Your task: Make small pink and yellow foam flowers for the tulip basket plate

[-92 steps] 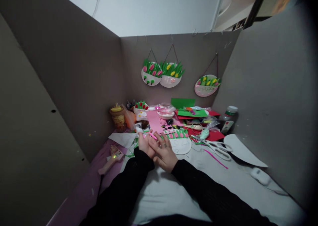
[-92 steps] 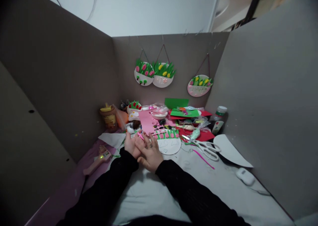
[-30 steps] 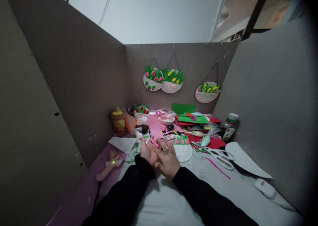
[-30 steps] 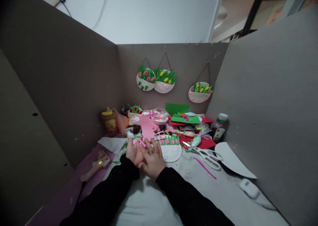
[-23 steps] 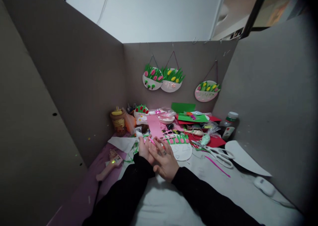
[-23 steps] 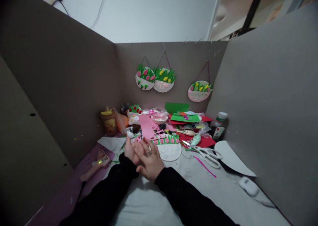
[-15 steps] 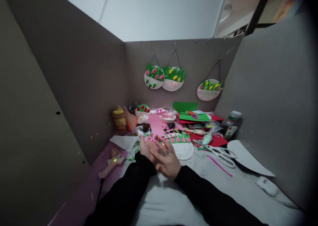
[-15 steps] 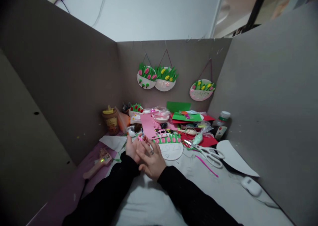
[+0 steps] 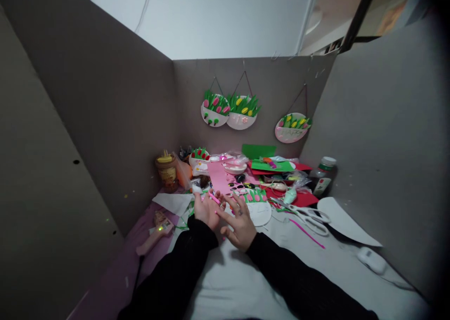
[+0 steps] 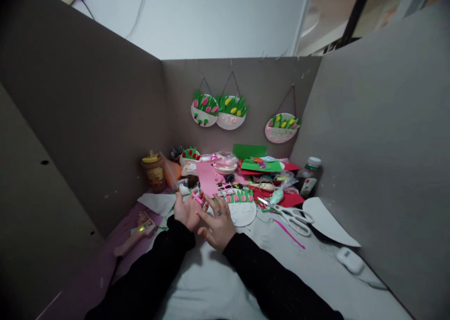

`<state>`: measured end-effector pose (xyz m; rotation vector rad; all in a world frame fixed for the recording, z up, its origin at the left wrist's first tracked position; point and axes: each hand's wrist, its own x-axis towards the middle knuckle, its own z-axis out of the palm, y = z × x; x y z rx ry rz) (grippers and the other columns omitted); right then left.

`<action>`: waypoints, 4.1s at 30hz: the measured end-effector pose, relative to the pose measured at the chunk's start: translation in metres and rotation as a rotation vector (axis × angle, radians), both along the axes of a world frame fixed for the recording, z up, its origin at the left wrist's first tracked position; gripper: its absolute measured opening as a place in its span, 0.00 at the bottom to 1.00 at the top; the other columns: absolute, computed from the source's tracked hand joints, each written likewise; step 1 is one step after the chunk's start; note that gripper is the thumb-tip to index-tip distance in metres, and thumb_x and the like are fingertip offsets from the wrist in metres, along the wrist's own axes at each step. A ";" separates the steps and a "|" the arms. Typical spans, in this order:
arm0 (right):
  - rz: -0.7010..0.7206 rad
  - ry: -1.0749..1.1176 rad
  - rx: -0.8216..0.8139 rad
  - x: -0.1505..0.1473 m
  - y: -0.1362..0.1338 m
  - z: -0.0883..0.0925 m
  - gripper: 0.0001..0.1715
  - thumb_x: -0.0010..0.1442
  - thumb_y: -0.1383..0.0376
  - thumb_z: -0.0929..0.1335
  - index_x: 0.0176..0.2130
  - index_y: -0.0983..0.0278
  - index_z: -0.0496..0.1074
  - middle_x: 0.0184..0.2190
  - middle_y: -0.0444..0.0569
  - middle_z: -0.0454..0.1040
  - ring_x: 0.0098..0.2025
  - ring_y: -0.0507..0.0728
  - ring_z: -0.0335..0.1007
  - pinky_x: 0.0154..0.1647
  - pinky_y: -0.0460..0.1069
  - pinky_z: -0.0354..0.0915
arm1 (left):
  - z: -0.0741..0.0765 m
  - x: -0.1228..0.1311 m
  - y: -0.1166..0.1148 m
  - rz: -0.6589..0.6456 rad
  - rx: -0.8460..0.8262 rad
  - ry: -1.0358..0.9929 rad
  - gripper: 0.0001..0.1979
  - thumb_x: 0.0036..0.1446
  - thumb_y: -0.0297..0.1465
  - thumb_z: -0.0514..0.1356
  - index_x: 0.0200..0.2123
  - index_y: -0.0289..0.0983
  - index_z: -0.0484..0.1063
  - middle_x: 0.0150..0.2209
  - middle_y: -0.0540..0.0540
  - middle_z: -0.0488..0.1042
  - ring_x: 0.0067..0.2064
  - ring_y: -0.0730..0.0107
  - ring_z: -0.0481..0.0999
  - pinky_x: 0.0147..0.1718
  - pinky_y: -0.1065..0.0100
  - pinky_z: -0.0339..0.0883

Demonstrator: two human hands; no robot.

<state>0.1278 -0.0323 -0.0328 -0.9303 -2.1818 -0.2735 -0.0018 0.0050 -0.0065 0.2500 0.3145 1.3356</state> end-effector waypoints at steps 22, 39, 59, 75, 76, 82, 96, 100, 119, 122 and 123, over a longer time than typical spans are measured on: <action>0.122 0.423 -0.137 -0.002 0.011 -0.005 0.11 0.57 0.68 0.64 0.39 0.62 0.73 0.31 0.49 0.69 0.37 0.56 0.65 0.40 0.52 0.65 | 0.008 0.008 -0.006 -0.006 -0.025 0.014 0.26 0.55 0.51 0.41 0.38 0.35 0.62 0.33 0.41 0.66 0.33 0.62 0.71 0.31 0.59 0.67; 0.141 0.411 -0.291 -0.001 0.012 -0.009 0.09 0.56 0.67 0.65 0.38 0.61 0.74 0.31 0.48 0.71 0.36 0.55 0.67 0.40 0.50 0.66 | 0.001 0.016 -0.006 -0.119 -0.048 0.179 0.20 0.58 0.45 0.44 0.38 0.34 0.61 0.32 0.42 0.67 0.32 0.67 0.71 0.31 0.64 0.67; 0.175 -0.050 -0.358 0.023 0.000 -0.030 0.07 0.57 0.65 0.66 0.32 0.63 0.74 0.28 0.48 0.70 0.34 0.54 0.65 0.36 0.49 0.63 | -0.034 -0.037 -0.040 0.229 0.597 1.626 0.09 0.33 0.25 0.66 0.22 0.41 0.75 0.20 0.50 0.64 0.24 0.71 0.59 0.26 0.71 0.50; 0.184 -0.051 -0.378 0.022 -0.001 -0.029 0.08 0.57 0.65 0.65 0.34 0.61 0.75 0.28 0.47 0.69 0.33 0.54 0.64 0.36 0.49 0.63 | -0.039 -0.030 -0.039 0.044 0.543 1.466 0.09 0.28 0.26 0.69 0.14 0.41 0.72 0.18 0.50 0.62 0.22 0.72 0.57 0.25 0.71 0.50; 0.185 -0.037 -0.393 0.022 -0.001 -0.028 0.09 0.58 0.66 0.64 0.35 0.61 0.75 0.28 0.47 0.69 0.34 0.54 0.64 0.36 0.49 0.63 | -0.040 -0.030 -0.038 0.053 0.556 1.482 0.08 0.28 0.26 0.69 0.15 0.41 0.72 0.18 0.50 0.63 0.22 0.71 0.58 0.25 0.71 0.50; 0.176 0.088 -0.451 0.024 -0.001 -0.025 0.12 0.57 0.70 0.63 0.36 0.62 0.74 0.27 0.48 0.71 0.33 0.54 0.66 0.36 0.49 0.64 | -0.044 -0.031 -0.038 0.053 0.574 1.551 0.08 0.30 0.26 0.69 0.17 0.40 0.72 0.19 0.50 0.64 0.23 0.72 0.58 0.25 0.72 0.49; 0.064 0.696 -0.394 0.021 0.013 0.009 0.12 0.58 0.64 0.62 0.40 0.62 0.73 0.35 0.49 0.72 0.35 0.53 0.69 0.31 0.47 0.66 | 0.023 -0.001 -0.009 -0.052 0.245 0.670 0.12 0.47 0.26 0.61 0.38 0.31 0.72 0.26 0.48 0.68 0.24 0.79 0.65 0.21 0.76 0.59; 0.009 0.737 -0.307 0.020 0.022 0.016 0.12 0.57 0.65 0.63 0.42 0.62 0.72 0.37 0.49 0.71 0.33 0.52 0.68 0.29 0.46 0.66 | 0.001 0.006 0.007 -0.084 0.317 0.837 0.14 0.45 0.31 0.64 0.37 0.33 0.72 0.24 0.49 0.69 0.22 0.80 0.65 0.22 0.77 0.60; 0.026 0.626 -0.183 0.028 0.021 0.002 0.10 0.55 0.68 0.66 0.38 0.60 0.74 0.32 0.47 0.70 0.35 0.53 0.67 0.31 0.47 0.67 | -0.014 0.006 0.007 -0.120 0.558 1.008 0.18 0.43 0.37 0.65 0.32 0.34 0.63 0.23 0.52 0.68 0.24 0.78 0.67 0.27 0.72 0.60; 0.042 0.625 -0.196 0.029 0.021 0.000 0.08 0.55 0.67 0.67 0.37 0.60 0.74 0.32 0.47 0.70 0.34 0.52 0.67 0.32 0.47 0.67 | -0.012 0.006 0.005 -0.130 0.540 1.041 0.19 0.40 0.36 0.67 0.32 0.34 0.62 0.22 0.53 0.68 0.25 0.77 0.68 0.28 0.71 0.61; 0.043 0.625 -0.199 0.029 0.021 0.000 0.07 0.55 0.67 0.67 0.36 0.60 0.74 0.32 0.47 0.70 0.34 0.53 0.67 0.32 0.47 0.67 | -0.011 0.006 0.004 -0.134 0.537 1.047 0.20 0.40 0.36 0.67 0.32 0.34 0.62 0.22 0.53 0.68 0.25 0.77 0.69 0.28 0.71 0.61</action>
